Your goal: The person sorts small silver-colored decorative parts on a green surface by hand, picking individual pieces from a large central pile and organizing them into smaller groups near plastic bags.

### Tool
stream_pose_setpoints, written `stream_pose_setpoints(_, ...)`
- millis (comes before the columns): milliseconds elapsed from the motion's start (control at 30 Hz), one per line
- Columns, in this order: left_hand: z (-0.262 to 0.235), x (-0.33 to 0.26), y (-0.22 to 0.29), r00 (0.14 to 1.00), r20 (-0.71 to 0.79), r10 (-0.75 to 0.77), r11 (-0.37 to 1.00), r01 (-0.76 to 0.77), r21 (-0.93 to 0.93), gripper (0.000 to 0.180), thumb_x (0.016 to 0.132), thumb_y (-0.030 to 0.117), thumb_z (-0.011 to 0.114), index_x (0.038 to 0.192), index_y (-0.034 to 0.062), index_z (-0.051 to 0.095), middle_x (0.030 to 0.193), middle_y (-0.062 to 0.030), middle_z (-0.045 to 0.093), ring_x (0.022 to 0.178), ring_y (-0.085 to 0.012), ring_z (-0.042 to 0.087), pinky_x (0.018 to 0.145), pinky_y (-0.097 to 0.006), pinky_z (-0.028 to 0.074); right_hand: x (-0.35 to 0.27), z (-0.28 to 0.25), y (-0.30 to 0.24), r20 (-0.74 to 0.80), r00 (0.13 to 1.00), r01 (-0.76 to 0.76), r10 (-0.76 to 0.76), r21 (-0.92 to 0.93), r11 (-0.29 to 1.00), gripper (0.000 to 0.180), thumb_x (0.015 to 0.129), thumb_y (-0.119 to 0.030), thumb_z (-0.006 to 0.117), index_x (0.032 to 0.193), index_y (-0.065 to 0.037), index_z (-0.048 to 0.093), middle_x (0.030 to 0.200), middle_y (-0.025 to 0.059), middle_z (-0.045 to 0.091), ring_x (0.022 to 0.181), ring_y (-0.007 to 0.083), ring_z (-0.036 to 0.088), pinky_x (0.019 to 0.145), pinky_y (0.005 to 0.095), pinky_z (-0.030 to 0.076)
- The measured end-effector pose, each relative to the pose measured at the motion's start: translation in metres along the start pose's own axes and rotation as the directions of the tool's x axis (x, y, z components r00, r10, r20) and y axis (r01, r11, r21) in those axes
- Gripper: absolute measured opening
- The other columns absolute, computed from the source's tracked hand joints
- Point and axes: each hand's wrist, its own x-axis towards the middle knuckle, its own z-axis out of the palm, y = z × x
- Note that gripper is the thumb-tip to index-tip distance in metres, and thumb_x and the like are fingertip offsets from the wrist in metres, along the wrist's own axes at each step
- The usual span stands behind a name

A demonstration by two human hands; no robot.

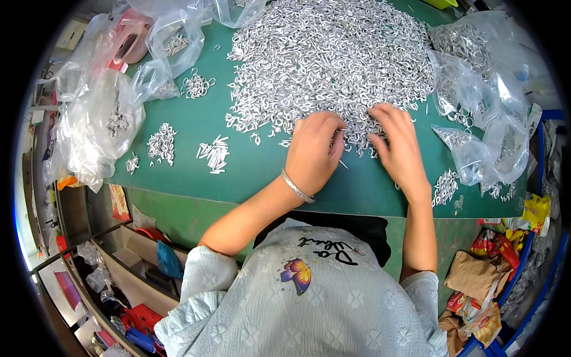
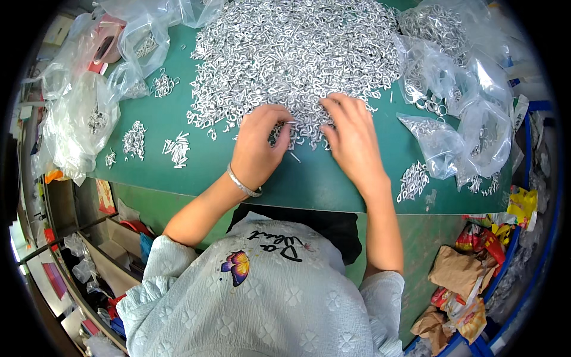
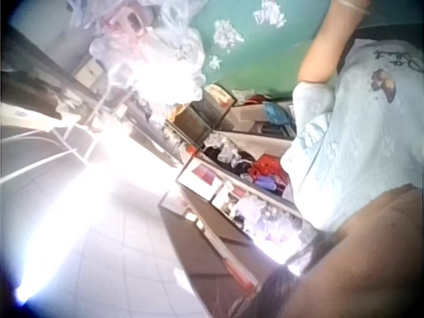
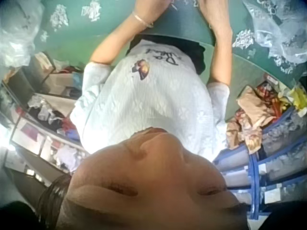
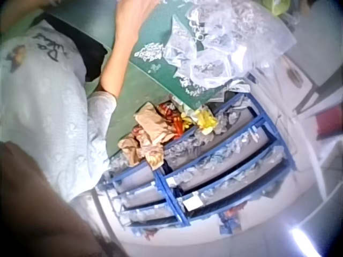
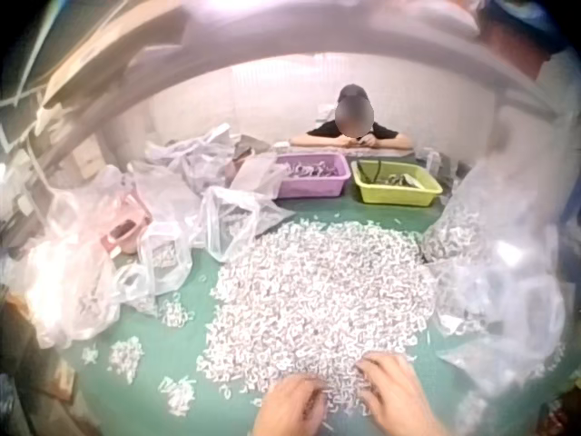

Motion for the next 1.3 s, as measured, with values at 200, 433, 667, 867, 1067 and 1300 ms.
stream_pose_setpoints(200,-0.023,-0.017,0.004,0.991,0.104,-0.089,0.986,0.102,-0.132,0.018,0.078,-0.007,0.07,0.093,0.0011,0.066,0.089,-0.0122,0.067,0.08,-0.0278,0.067,0.071,-0.034,0.053,-0.024,-0.018,-0.001,0.092,0.995,-0.036,0.036,-0.01,0.999,0.023,0.079,0.0,0.07,0.101,-0.002,0.065,0.109,0.0115,0.063,0.104,0.0308,0.057,0.089,0.0392,0.044)
stream_pose_setpoints(433,0.014,-0.058,0.041,0.926,0.374,0.054,0.978,0.026,-0.205,0.012,0.084,0.006,0.068,0.095,0.0033,0.067,0.088,-0.0123,0.06,0.079,-0.0321,0.061,0.07,-0.041,0.05,-0.025,-0.021,0.005,-0.056,0.986,-0.166,0.16,-0.114,0.98,0.017,0.079,-0.001,0.07,0.096,-0.002,0.065,0.097,0.0099,0.064,0.094,0.0303,0.057,0.081,0.0394,0.042)
stream_pose_setpoints(667,0.013,-0.033,0.04,0.935,0.351,-0.051,0.991,0.09,-0.097,0.03,0.082,0.006,0.068,0.111,0.0051,0.061,0.094,-0.0114,0.06,0.093,-0.0311,0.059,0.081,-0.04,0.047,-0.03,-0.014,0.013,-0.019,0.99,-0.139,0.138,-0.169,0.976,0.014,0.079,-0.004,0.072,0.089,-0.003,0.063,0.092,0.008,0.061,0.089,0.0289,0.056,0.076,0.0392,0.039)
stream_pose_setpoints(867,0.024,0.031,0.004,0.966,0.237,0.106,0.963,-0.159,0.218,0.026,0.082,0.01,0.071,0.106,0.0077,0.062,0.101,-0.006,0.058,0.095,-0.0267,0.055,0.08,-0.039,0.04,-0.036,-0.034,0.016,-0.013,0.985,-0.174,0.174,-0.175,0.969,0.009,0.079,-0.002,0.07,0.083,-0.001,0.062,0.082,0.0102,0.062,0.082,0.0296,0.056,0.074,0.039,0.039)
stream_pose_setpoints(1067,0.015,0.032,-0.016,0.973,0.199,0.12,0.945,-0.173,0.279,0.015,0.08,0.008,0.071,0.093,0.0096,0.063,0.099,-0.0032,0.057,0.093,-0.0249,0.053,0.077,-0.038,0.037,-0.046,-0.044,0.022,-0.012,0.973,-0.228,0.228,-0.092,0.969,0.005,0.082,-0.002,0.067,0.081,0.0,0.062,0.082,0.011,0.062,0.082,0.0301,0.056,0.075,0.0388,0.039)
stream_pose_setpoints(1300,0.021,0.025,-0.005,0.927,0.295,0.233,0.918,-0.31,0.248,0.028,0.082,0.01,0.069,0.11,0.0128,0.063,0.11,-0.0049,0.057,0.103,-0.0237,0.053,0.083,-0.039,0.037,-0.044,-0.049,0.02,-0.099,0.938,-0.327,0.331,0.055,0.943,0.007,0.082,0.003,0.065,0.086,0.0,0.06,0.082,0.012,0.059,0.078,0.0295,0.056,0.073,0.0384,0.042)
